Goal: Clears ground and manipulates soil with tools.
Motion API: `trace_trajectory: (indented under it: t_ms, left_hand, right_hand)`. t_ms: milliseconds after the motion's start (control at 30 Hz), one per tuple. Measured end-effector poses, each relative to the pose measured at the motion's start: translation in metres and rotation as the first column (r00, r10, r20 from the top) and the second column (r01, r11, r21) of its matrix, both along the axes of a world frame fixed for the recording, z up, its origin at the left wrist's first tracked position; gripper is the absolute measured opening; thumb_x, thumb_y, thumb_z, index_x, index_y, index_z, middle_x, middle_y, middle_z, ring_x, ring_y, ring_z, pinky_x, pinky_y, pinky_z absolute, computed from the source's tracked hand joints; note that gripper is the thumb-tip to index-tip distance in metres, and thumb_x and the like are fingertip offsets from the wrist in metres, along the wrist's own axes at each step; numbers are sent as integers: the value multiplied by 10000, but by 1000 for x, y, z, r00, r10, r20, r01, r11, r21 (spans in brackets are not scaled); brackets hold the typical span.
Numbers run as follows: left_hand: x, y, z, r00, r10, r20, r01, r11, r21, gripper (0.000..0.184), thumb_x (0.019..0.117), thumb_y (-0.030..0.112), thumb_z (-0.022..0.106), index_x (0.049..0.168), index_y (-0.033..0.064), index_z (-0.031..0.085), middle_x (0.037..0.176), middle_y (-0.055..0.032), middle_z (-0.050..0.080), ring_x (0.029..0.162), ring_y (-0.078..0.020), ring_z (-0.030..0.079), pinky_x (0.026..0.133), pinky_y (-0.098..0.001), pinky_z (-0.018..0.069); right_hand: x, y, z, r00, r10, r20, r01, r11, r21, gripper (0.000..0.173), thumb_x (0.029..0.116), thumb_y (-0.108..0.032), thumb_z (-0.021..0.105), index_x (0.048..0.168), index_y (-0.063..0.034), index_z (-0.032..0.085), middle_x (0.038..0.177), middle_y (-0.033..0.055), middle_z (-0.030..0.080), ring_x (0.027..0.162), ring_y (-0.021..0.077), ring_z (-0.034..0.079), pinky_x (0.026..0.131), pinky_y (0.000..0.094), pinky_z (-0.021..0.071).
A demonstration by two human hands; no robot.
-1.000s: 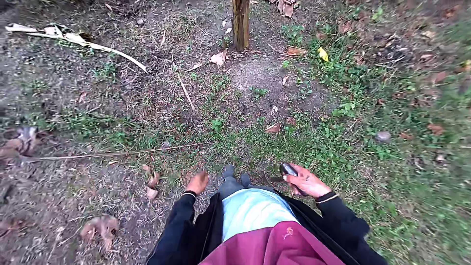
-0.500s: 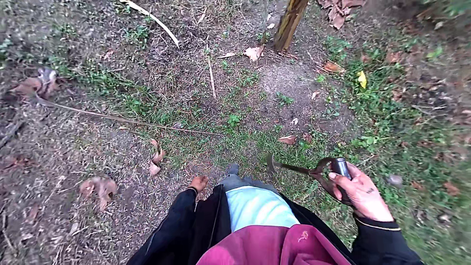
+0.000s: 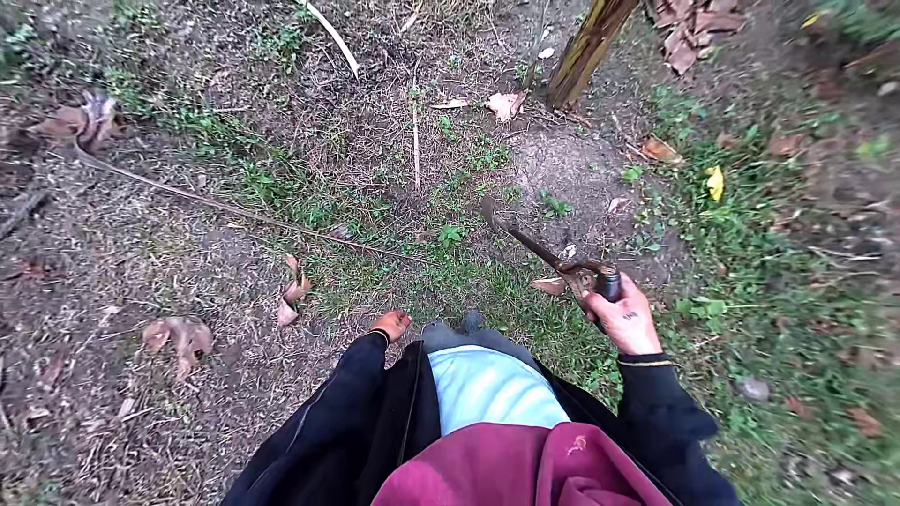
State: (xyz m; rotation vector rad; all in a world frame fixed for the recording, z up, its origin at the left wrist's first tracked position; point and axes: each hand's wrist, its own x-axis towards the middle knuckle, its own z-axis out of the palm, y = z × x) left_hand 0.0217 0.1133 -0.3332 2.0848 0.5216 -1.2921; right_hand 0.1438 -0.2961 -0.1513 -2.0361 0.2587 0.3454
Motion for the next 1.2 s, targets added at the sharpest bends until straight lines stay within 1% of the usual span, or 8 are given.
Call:
trace_trajectory:
  t_ms: [200, 467, 600, 700, 833, 900, 1033, 1200]
  left_hand:
    - [5, -2, -13, 987, 145, 69, -144, 989, -12, 415, 1116, 263, 439, 1365, -22, 609, 1362, -277, 618, 1328, -400, 566, 1147, -573, 392]
    - [79, 20, -42, 967, 15, -255, -9, 1000, 27, 432, 1109, 273, 458, 1389, -34, 576, 1428, -284, 570, 1378, -415, 518, 1162, -570, 367]
    - [201, 59, -85, 960, -39, -276, 36, 999, -16, 396, 1078, 231, 516, 1370, -22, 602, 1393, -288, 593, 1344, -427, 545, 1137, -590, 395]
    - [336, 102, -108, 976, 141, -167, -145, 989, -10, 425, 1099, 270, 473, 1391, -17, 587, 1383, -293, 598, 1331, -437, 556, 1130, -612, 400]
    - [518, 132, -64, 939, 342, 35, -333, 930, -157, 478, 1127, 306, 380, 1432, -24, 543, 1395, -286, 589, 1336, -422, 553, 1148, -597, 388]
    - [591, 130, -42, 888, 459, 39, -428, 853, -297, 480, 1126, 327, 387, 1433, -4, 550, 1388, -262, 600, 1291, -382, 591, 1123, -563, 430]
    - [695, 93, 8, 705, 640, -306, -695, 537, -479, 558, 1123, 457, 352, 1423, 29, 548, 1321, -198, 641, 1153, -328, 658, 984, -517, 532]
    - [795, 46, 8, 300, 684, -665, -932, 63, -356, 762, 1072, 606, 373, 1494, -28, 382, 1288, -280, 618, 1058, -360, 688, 901, -505, 581]
  right_hand:
    - [86, 18, -89, 981, 33, -190, -58, 990, -131, 359, 873, -165, 719, 1191, -16, 639, 854, 124, 649, 639, 228, 608, 617, 468, 534]
    - [240, 32, -38, 985, 10, -171, -6, 1000, 26, 198, 924, -125, 684, 1074, -27, 598, 658, 10, 580, 455, 107, 529, 450, 283, 501]
    - [353, 68, -16, 976, 141, -168, -140, 990, 17, 315, 886, -180, 694, 1160, -53, 605, 730, 11, 623, 472, 104, 552, 442, 264, 508]
    - [459, 126, 8, 928, 271, -257, -301, 950, -86, 429, 854, -258, 705, 1236, -82, 620, 793, 19, 650, 517, 122, 582, 470, 302, 524]
    - [563, 197, 41, 820, 469, -329, -530, 838, -127, 422, 837, -336, 716, 1205, -144, 643, 841, -12, 670, 574, 102, 616, 498, 302, 543]
    - [597, 223, 61, 757, 579, -302, -637, 757, -145, 426, 856, -426, 714, 1191, -170, 660, 814, -41, 672, 591, 70, 618, 512, 295, 543]
    - [649, 251, 99, 540, 832, -128, -836, 512, -197, 519, 959, -680, 552, 1016, -183, 690, 658, -61, 592, 538, 38, 548, 456, 293, 465]
    - [708, 262, 124, 250, 966, -58, -956, 237, -173, 533, 1080, -535, 385, 867, -165, 704, 694, -14, 663, 626, 107, 646, 521, 353, 512]
